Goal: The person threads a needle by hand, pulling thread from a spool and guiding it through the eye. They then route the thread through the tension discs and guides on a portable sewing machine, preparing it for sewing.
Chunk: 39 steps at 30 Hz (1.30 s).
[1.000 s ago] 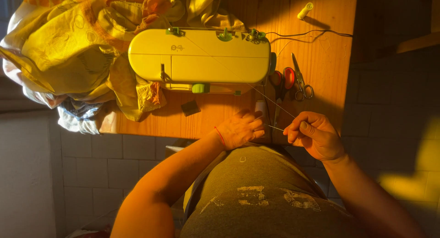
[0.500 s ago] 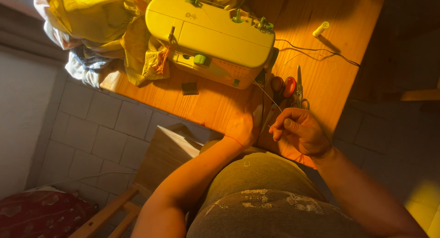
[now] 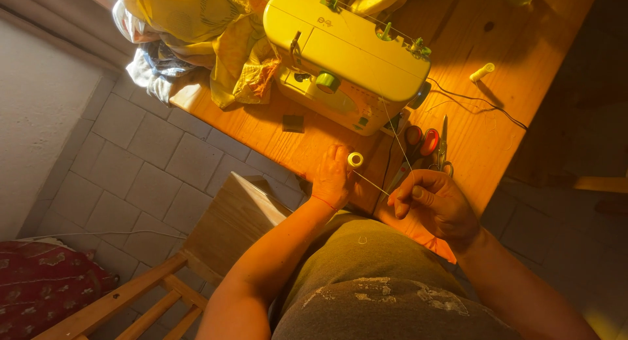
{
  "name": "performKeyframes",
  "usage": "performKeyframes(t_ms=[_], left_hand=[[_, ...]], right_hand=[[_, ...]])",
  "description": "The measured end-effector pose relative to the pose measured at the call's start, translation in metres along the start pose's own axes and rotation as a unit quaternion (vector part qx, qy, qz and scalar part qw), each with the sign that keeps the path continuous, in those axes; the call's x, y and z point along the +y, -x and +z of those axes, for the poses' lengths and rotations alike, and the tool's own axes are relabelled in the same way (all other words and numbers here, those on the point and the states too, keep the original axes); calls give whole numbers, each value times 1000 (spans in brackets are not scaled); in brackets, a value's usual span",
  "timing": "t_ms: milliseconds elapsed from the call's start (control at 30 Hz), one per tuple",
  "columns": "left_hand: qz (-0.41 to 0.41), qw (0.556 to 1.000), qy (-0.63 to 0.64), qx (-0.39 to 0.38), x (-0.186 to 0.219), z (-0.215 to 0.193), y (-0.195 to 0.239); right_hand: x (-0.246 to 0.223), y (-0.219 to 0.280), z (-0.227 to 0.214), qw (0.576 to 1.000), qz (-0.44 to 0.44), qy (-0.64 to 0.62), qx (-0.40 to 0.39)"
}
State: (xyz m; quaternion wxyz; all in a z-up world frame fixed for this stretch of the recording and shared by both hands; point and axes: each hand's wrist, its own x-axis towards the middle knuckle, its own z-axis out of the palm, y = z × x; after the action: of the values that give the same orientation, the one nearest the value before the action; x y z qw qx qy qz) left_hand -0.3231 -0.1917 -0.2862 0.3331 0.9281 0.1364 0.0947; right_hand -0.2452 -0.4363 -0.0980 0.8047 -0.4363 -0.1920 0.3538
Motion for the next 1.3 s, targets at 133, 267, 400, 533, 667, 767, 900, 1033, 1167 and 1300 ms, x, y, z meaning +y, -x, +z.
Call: performKeyframes(t_ms=[133, 267, 400, 533, 667, 767, 900, 1033, 1167, 1300], left_hand=[[4, 1000, 7, -22, 22, -42, -4], [51, 991, 96, -73, 19, -97, -6], [47, 997, 65, 16, 0, -115, -35], [63, 997, 45, 22, -10, -89, -71], [74, 990, -108, 43, -23, -47, -93], [137, 966, -192, 106, -12, -53, -111], [151, 969, -140, 139, 5, -53, -127], [221, 954, -129, 156, -7, -57, -132], [228, 951, -185, 92, -10, -65, -133], [217, 950, -197, 104, -11, -57, -133]], right_hand=[[-4, 0, 5, 1000, -2, -8, -6], [-4, -2, 12, 1000, -17, -16, -12], [3, 2, 13, 1000, -18, -23, -9], [-18, 16, 39, 993, 89, -76, 31], [-11, 23, 33, 995, 77, -37, 43], [-9, 26, 29, 995, 75, -45, 43], [-12, 24, 26, 994, 82, -55, 37], [-11, 20, 26, 996, 65, -53, 36], [-13, 15, 29, 995, 79, -32, 42], [-5, 21, 21, 992, 108, -39, 58]])
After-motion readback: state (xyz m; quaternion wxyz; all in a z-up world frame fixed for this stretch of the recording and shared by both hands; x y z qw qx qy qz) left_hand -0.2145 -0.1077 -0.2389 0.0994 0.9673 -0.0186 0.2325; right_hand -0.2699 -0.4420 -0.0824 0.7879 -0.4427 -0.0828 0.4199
